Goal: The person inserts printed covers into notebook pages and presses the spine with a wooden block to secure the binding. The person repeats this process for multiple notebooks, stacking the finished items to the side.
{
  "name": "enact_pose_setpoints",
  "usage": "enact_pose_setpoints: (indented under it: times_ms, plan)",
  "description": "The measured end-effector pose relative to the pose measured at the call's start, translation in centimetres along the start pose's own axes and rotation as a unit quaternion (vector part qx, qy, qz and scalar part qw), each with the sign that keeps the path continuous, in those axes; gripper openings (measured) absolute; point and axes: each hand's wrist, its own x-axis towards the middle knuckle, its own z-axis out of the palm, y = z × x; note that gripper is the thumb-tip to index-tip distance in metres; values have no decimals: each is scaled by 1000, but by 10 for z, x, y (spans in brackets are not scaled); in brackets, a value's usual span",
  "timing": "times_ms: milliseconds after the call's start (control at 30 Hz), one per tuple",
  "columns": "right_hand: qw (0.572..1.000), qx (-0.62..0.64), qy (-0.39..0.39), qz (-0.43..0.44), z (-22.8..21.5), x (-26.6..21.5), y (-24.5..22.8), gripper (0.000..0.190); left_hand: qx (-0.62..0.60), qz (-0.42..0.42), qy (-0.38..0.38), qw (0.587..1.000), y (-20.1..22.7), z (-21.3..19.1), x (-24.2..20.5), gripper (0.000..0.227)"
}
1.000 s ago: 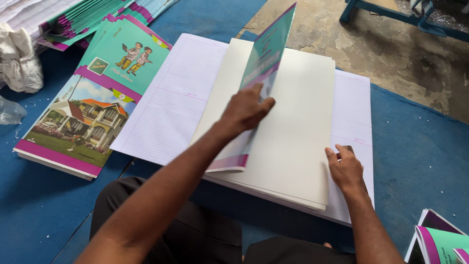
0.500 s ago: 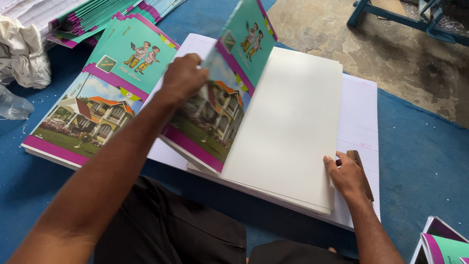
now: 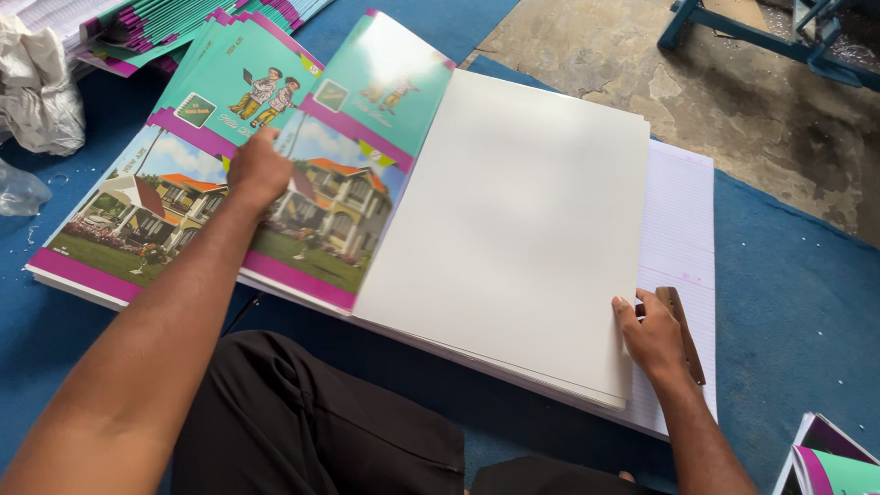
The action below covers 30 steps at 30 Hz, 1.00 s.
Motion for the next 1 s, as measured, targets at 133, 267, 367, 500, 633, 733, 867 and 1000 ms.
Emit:
enact_pose_setpoints:
  times_ms: [133,267,367,500,633,733,867,1000]
  plan:
    - [1000,-3,5,-11,1,1,-1,55,9,-9,11,1000,-37,1,10,48]
    - [1000,2,6,-12,1,1,0,55,33,17,37,999,-64,7,15,52]
    - [1000,4,7,-5,3,2,3,58,35,0,37,999,-73,15,15,52]
    - [1000,14,-1,10,8,7,9,64,34,-51,-15,998,-67,22,9,55]
    - [999,-37,9,-6,14,15,12,79,86,6,-50,995,-49,31,-6,57]
    - [996,-77,19,-44,15,17,11,84,97,64,-76,990,-32,42,-23,69]
    - [1000,-15,-1,-15,13,11,4,76,107,79,-146,980,-13,55,-43,82]
    - [999,-20,27,-26,9,6,-1,79,162,100,-188,963,-3,70,-59,87]
